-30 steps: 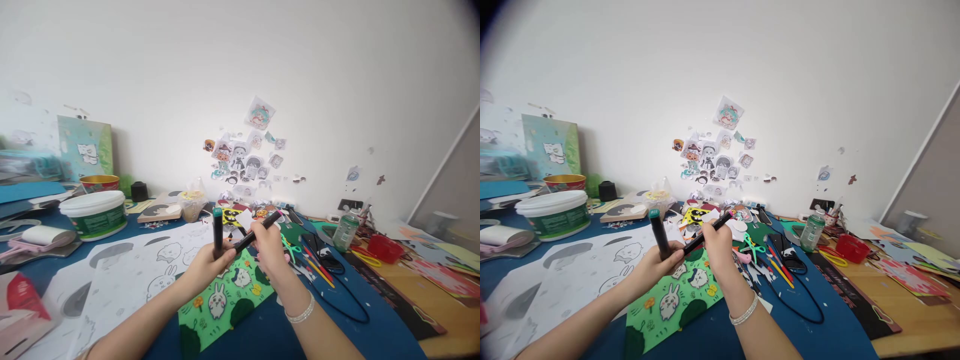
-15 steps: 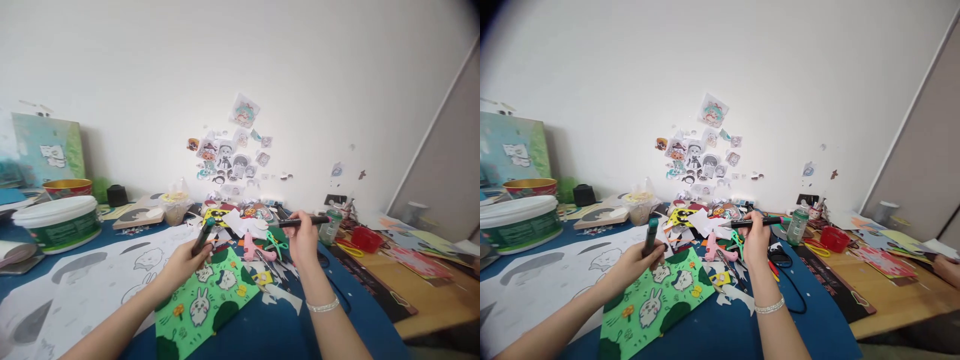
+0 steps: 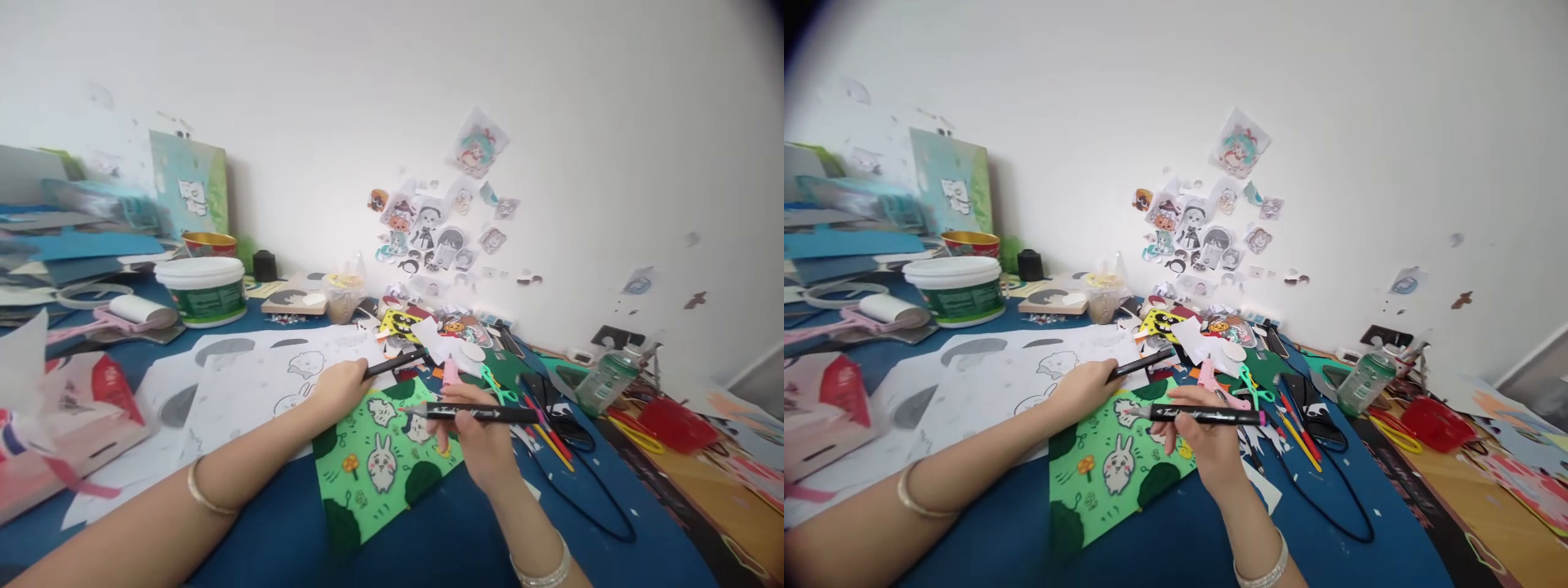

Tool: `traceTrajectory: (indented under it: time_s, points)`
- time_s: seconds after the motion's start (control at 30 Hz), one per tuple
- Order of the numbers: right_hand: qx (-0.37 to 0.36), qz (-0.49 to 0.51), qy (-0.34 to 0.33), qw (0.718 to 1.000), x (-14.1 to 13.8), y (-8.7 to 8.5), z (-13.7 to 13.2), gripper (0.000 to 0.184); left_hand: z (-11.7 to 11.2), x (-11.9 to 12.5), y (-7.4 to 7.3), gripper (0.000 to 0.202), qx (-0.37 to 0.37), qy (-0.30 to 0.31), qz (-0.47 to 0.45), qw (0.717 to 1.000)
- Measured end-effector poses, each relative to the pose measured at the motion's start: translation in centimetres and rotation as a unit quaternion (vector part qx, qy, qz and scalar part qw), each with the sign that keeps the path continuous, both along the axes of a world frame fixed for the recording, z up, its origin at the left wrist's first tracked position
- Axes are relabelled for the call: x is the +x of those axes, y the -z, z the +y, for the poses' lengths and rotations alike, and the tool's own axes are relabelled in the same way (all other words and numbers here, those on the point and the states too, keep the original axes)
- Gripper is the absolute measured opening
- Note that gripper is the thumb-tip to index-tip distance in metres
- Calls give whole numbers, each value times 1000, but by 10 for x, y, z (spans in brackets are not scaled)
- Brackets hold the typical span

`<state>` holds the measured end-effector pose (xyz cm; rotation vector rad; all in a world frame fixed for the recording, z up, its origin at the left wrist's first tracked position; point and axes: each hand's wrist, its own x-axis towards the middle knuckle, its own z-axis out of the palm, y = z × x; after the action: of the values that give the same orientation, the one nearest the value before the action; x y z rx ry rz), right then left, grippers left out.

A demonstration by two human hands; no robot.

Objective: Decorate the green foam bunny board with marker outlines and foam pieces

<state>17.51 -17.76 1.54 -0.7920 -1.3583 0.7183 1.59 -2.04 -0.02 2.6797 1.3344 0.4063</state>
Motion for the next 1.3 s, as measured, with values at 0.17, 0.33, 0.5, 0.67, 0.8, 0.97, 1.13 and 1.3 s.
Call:
traceTrajectory:
  time_s: [0.17, 0.33, 0.5, 0.67, 0.8, 0.97, 1.13, 1.3]
  points:
    - [-58, -96, -30, 993, -19, 17, -1, 20, -6, 1, -1, 33, -6, 20, 21, 1000]
    - [-72, -111, -65, 989, -31, 29, -1, 17, -7, 3, 0, 31, 0, 48, 33, 998]
    - [-104, -142, -112, 978, -35, 35, 0, 23, -5, 4, 3, 34, 5, 62, 41, 997]
    - [-98, -217, -12, 971, -42, 37, 2, 9, -6, 5, 3, 35, 2, 62, 45, 997]
    - [-38, -311, 17, 949, -46, 37, 4, 22, -8, 6, 0, 34, -3, 72, 51, 996]
    - [10, -372, 28, 928, -47, 36, 4, 24, -8, 7, 1, 33, -12, 73, 53, 996]
    - [9, -383, 30, 923, -46, 36, 4, 24, -8, 7, 2, 34, -12, 75, 54, 996]
    - [9, -385, 27, 922, -46, 36, 4, 24, -9, 7, 1, 32, -14, 82, 56, 995]
